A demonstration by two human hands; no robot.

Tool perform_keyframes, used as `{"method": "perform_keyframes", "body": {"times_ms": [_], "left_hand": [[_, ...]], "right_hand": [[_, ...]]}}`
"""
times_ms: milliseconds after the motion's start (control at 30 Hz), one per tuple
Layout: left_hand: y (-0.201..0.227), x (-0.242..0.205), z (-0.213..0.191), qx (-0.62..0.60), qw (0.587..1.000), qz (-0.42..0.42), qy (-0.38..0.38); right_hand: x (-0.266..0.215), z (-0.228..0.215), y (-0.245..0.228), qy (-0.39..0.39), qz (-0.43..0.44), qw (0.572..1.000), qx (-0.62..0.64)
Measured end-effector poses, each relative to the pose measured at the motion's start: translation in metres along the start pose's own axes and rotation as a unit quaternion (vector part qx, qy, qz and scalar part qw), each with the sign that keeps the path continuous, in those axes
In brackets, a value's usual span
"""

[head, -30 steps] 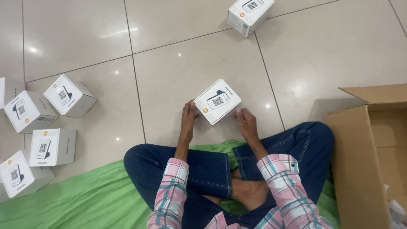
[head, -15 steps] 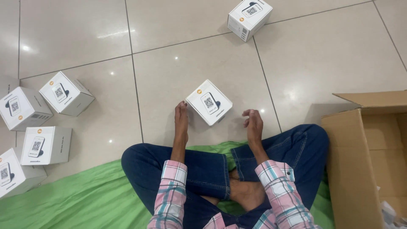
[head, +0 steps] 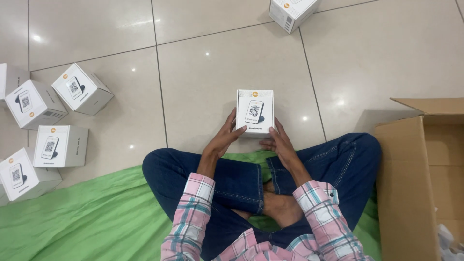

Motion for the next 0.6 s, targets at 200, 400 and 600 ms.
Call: {"method": "perform_keyframes", "body": {"times_ms": [200, 400, 600], "left_hand": [[-0.065, 0.006, 0.022, -0.224, 0.963, -0.022, 0.15], [-0.087, 0.018, 0.023, -0.254, 0.946, -0.08, 0.184], [-0.082, 0.005, 0.04, -0.174, 0.957, -0.058, 0.224]], "right_hand": [[0.011, -0.003, 0.033, 0.029, 0.009, 0.996, 0.081], [0.011, -0.004, 0.04, 0.083, 0.027, 0.995, 0.044], [0.012, -0.008, 0.055, 0.106, 0.041, 0.989, 0.096]]}}
Point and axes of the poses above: each hand's wrist, its own x-axis towards the middle knuckle, its own z-axis out of the palm, y = z × x, the point moved 2 cm from there along x, towards the middle knuckle, and after that the axes turned 2 degrees about y, right-handed, at the moved point
